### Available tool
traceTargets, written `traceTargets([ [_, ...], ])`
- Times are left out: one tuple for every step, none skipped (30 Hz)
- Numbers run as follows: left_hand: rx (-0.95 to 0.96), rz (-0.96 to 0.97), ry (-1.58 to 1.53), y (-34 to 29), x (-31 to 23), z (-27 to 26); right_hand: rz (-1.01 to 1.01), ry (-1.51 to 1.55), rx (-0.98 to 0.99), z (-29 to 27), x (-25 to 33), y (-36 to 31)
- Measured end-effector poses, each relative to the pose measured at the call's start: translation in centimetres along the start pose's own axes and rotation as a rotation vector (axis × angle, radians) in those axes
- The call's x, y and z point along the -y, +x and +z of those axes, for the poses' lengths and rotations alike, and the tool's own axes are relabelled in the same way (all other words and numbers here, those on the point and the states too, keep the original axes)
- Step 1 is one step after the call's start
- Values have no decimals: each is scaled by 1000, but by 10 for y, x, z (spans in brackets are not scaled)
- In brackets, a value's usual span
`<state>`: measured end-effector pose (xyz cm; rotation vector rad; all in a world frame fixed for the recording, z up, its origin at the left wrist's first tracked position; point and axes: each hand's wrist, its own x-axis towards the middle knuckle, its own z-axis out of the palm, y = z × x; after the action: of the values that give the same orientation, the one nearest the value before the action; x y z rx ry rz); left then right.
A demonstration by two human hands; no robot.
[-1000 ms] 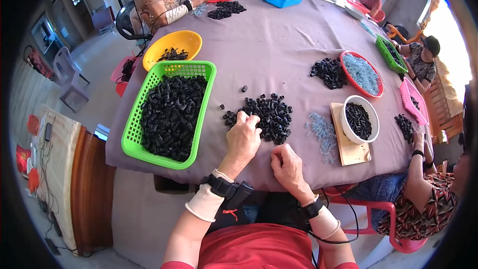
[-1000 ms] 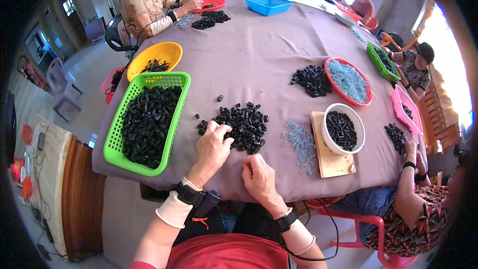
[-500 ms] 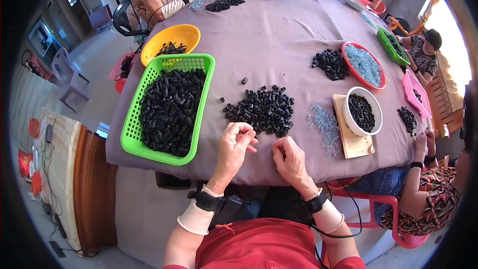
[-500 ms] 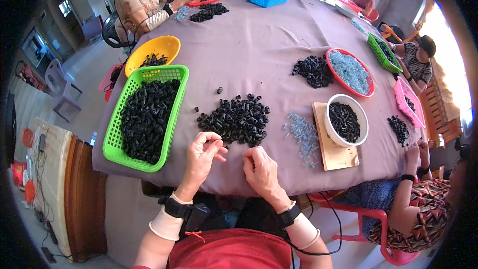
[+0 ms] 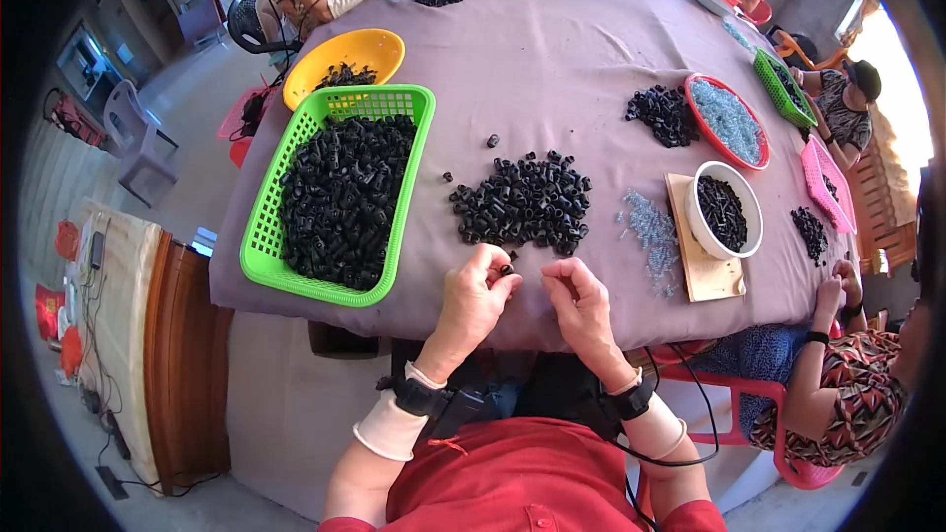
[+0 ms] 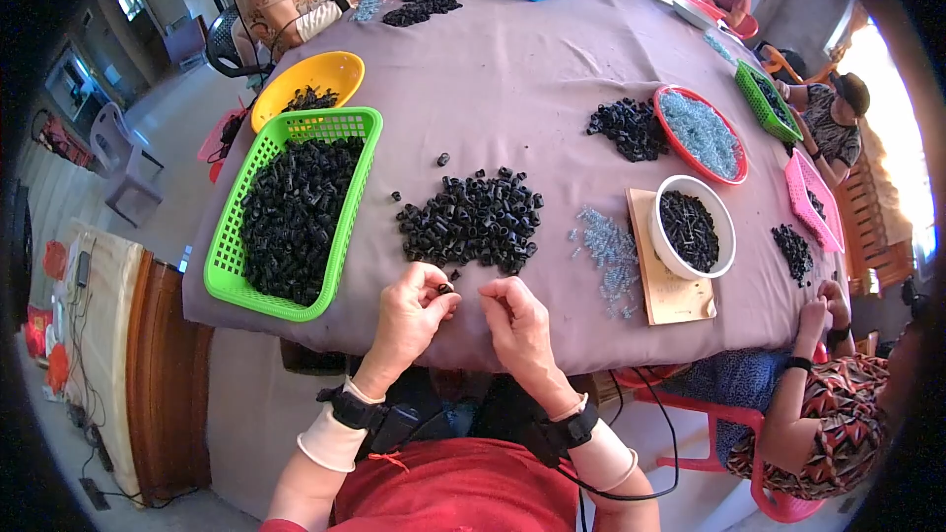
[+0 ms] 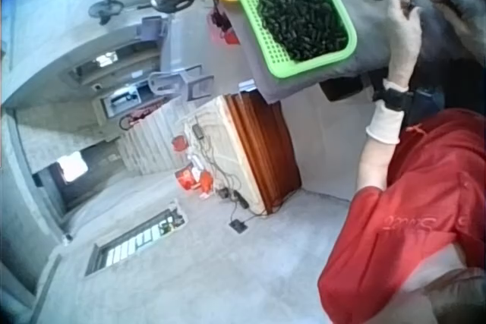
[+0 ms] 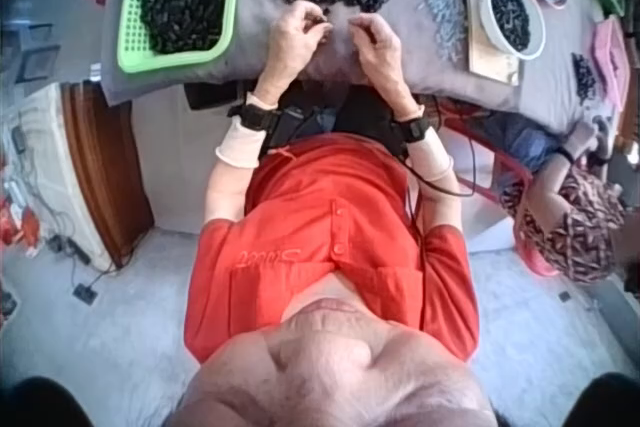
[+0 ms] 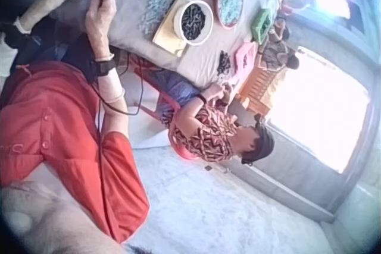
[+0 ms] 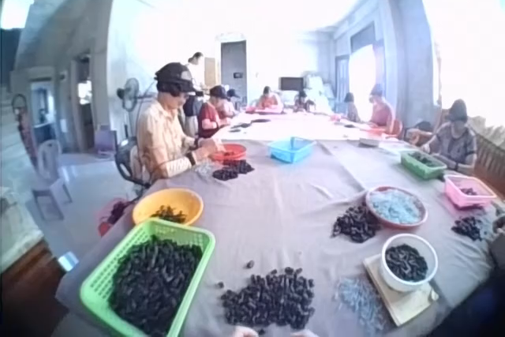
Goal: Sorting and assembling small black components at a communal work table in a manufacturing facility.
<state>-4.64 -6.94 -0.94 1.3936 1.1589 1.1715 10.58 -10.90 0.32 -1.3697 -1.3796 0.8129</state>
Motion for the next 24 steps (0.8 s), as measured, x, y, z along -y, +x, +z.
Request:
traceTargets([
  [28, 45, 107, -1, 1, 0, 13, 30, 24, 2, 2, 0],
  [56, 91, 213, -1, 2, 0, 14, 30, 24, 4, 3, 2],
  [56, 89, 214, -2, 0, 0, -81, -3, 22, 6, 4, 3],
  [56, 147, 246, -2, -2, 0, -177, -35, 19, 7, 6, 5],
  [56, 206, 279, -2, -3, 0, -176, -35, 20, 9, 8, 7],
  [56, 205, 279, -2, -4, 0, -218, -74, 28, 10, 10, 9],
  [54, 239, 254, -2, -4, 0, -260, -113, 36, 11, 12, 9],
  [51, 273, 229, -2, -4, -1, -259, -113, 37, 11, 11, 9],
  [50, 272, 229, -2, -5, -2, -260, -138, 50, 11, 10, 9],
  [63, 284, 257, -2, -5, -3, -262, -163, 63, 11, 10, 9],
  [76, 296, 285, -2, -5, -4, -261, -163, 65, 11, 11, 8],
  [76, 294, 284, -3, -5, -5, -260, -171, 78, 10, 12, 6],
  [91, 270, 256, -3, -4, -6, -259, -179, 90, 10, 12, 5],
  [106, 246, 227, -3, -3, -7, -258, -180, 91, 10, 12, 5],
  [107, 245, 227, -4, -3, -7, -272, -179, 86, 12, 10, 5],
  [94, 234, 220, -4, -4, -6, -287, -177, 80, 12, 9, 5],
  [81, 223, 213, -4, -4, -6, -286, -177, 81, 13, 9, 5],
  [81, 222, 212, -5, -3, -5, -271, -179, 75, 13, 9, 5],
  [79, 181, 178, -5, -2, -5, -256, -182, 69, 13, 9, 5],
  [78, 140, 145, -6, -2, -5, -255, -182, 71, 13, 8, 4],
  [75, 139, 145, -6, -1, -5, -221, -154, 66, 14, 6, 3],
  [83, 139, 149, -6, -1, -6, -188, -126, 62, 15, 5, 3],
  [90, 140, 154, -6, -1, -7, -188, -125, 65, 15, 5, 2],
  [89, 138, 152, -6, -2, -7, -151, -106, 46, 15, 7, 2],
])
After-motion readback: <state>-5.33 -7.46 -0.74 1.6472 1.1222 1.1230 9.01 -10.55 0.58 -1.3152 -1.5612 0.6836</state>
